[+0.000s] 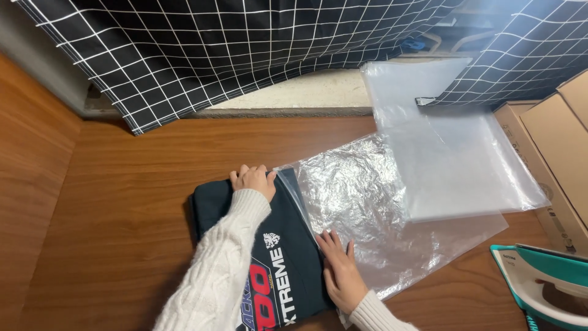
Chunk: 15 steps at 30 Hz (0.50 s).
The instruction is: Folding a black shirt and placing it inside a clear plastic bag for packaging.
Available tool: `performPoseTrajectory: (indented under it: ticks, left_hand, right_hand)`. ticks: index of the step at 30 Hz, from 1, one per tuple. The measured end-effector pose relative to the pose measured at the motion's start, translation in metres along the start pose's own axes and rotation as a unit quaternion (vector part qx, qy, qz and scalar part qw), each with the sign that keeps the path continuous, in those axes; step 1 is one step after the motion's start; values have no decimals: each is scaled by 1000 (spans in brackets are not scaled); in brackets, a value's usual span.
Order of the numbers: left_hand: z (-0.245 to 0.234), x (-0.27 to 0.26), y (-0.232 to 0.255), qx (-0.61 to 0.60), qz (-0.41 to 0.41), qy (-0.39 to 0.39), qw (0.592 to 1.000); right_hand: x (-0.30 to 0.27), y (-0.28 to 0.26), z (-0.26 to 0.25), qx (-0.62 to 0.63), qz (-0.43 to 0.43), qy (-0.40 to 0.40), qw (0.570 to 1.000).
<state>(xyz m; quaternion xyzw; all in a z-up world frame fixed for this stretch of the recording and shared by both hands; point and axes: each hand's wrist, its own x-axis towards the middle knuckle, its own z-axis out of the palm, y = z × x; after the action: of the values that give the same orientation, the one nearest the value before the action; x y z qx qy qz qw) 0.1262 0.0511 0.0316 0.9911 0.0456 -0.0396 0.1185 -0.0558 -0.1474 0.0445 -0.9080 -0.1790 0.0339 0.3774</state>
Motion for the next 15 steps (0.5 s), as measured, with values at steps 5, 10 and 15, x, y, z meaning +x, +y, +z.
performPoseTrajectory:
  ticks: [5, 10, 15]
  left_hand:
    - [5, -40, 13, -46, 108, 196, 974]
    - [-21, -142, 17, -29, 302, 74, 950]
    - [1, -225, -2, 115, 421, 201, 877]
  right_hand:
    - [-27, -2, -5, -7, 1, 7, 1000]
    - [-56, 5, -4, -45, -14, 38, 998]
    - [-74, 4, 2, -109, 15, 23, 994]
